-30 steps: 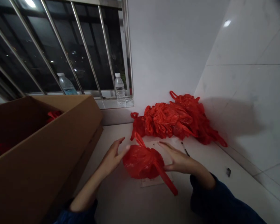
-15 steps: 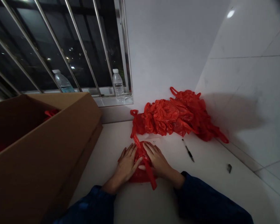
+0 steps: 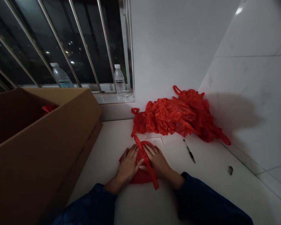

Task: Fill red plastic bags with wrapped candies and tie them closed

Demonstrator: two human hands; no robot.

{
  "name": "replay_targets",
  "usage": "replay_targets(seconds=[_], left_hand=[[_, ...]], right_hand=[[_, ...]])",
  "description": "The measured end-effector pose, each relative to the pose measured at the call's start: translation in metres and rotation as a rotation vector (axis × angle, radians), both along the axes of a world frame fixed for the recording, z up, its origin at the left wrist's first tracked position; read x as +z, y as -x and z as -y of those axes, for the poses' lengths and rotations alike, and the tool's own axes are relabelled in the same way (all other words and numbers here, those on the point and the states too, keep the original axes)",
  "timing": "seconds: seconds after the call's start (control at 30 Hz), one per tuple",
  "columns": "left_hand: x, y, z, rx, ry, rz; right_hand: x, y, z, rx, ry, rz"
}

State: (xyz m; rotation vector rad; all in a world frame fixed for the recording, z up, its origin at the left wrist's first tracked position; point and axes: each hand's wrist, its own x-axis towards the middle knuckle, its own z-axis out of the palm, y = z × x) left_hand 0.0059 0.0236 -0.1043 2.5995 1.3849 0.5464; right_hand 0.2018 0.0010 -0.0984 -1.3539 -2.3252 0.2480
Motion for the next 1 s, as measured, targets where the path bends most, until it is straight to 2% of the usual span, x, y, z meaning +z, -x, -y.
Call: replay_targets(seconds=[0.27,0.43,0.5,0.57,0.67,0.77,0.83,0.9,1.0], left_hand=[[-0.003,-0.001,0.000,-0.001,0.005,0.029],[-0.007,0.000,-0.002,-0.003,0.075,0.108],[-0.004,0.001,-0.001,-0.016,0.107,0.180],[0.006,0.001,0.000,-0.037,0.114,0.227],[0.039,-0.005,0.005,-0.085,0.079,0.269],[0.092,-0.021,0.019,-0.175,0.070,0.348],[0.132,-0.039,0.032,-0.230,0.056,0.355],[0.168,-0.062,0.045,-0.273,0.048,0.292],[0.212,-0.100,0.060,-0.347,-0.004,0.157]], right_hand=[[-0.014,0.000,-0.005,-0.001,-0.051,0.012],[-0.024,0.004,-0.007,-0.036,-0.109,0.050],[-0.023,0.004,-0.005,-0.027,-0.130,0.030],[-0.017,0.001,-0.003,0.005,-0.149,-0.048],[0.005,-0.008,0.001,0.001,-0.137,-0.251],[0.043,-0.023,0.009,-0.066,-0.086,-0.514],[0.071,-0.035,0.017,-0.060,-0.041,-0.670],[0.096,-0.048,0.028,-0.141,-0.019,-0.753],[0.123,-0.065,0.046,-0.190,-0.105,-1.039]])
